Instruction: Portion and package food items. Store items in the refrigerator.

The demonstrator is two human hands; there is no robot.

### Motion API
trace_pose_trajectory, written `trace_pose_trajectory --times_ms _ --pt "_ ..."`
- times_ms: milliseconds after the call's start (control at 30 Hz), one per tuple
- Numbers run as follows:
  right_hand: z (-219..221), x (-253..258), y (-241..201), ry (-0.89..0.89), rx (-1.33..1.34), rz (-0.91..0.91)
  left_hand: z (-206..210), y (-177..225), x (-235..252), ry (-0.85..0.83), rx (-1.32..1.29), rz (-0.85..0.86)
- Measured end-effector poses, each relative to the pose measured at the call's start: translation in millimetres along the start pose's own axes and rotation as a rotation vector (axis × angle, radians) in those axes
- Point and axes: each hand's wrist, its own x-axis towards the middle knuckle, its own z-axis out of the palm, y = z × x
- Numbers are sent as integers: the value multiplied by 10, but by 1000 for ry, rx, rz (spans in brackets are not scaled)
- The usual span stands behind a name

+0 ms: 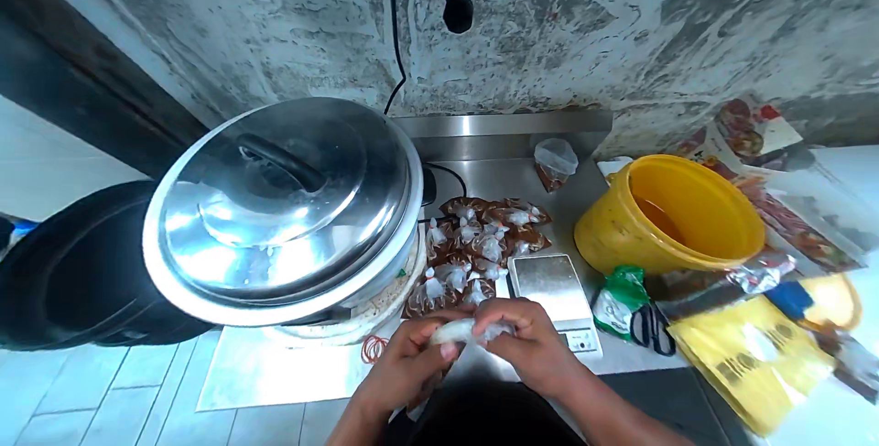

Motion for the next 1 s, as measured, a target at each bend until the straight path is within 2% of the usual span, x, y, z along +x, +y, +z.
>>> trace_pose_trajectory --times_ms 67,167,267,500,800,1000 --pt "7 11 35 -9 -74 18 14 62 -1 29 -39 16" --pt "72 16 63 -19 -129 84 38 84 -12 168 -51 34" --pt "118 79 9 -6 -56 117 4 56 -76 247 -50 24" --pt "181 298 -192 -19 96 206 -22 92 -126 253 -57 8" --pt "165 241 -100 -16 199 218 -49 33 -162 234 -34 7" --pt "263 163 10 -109 33 294 -72 89 -71 217 -117 97"
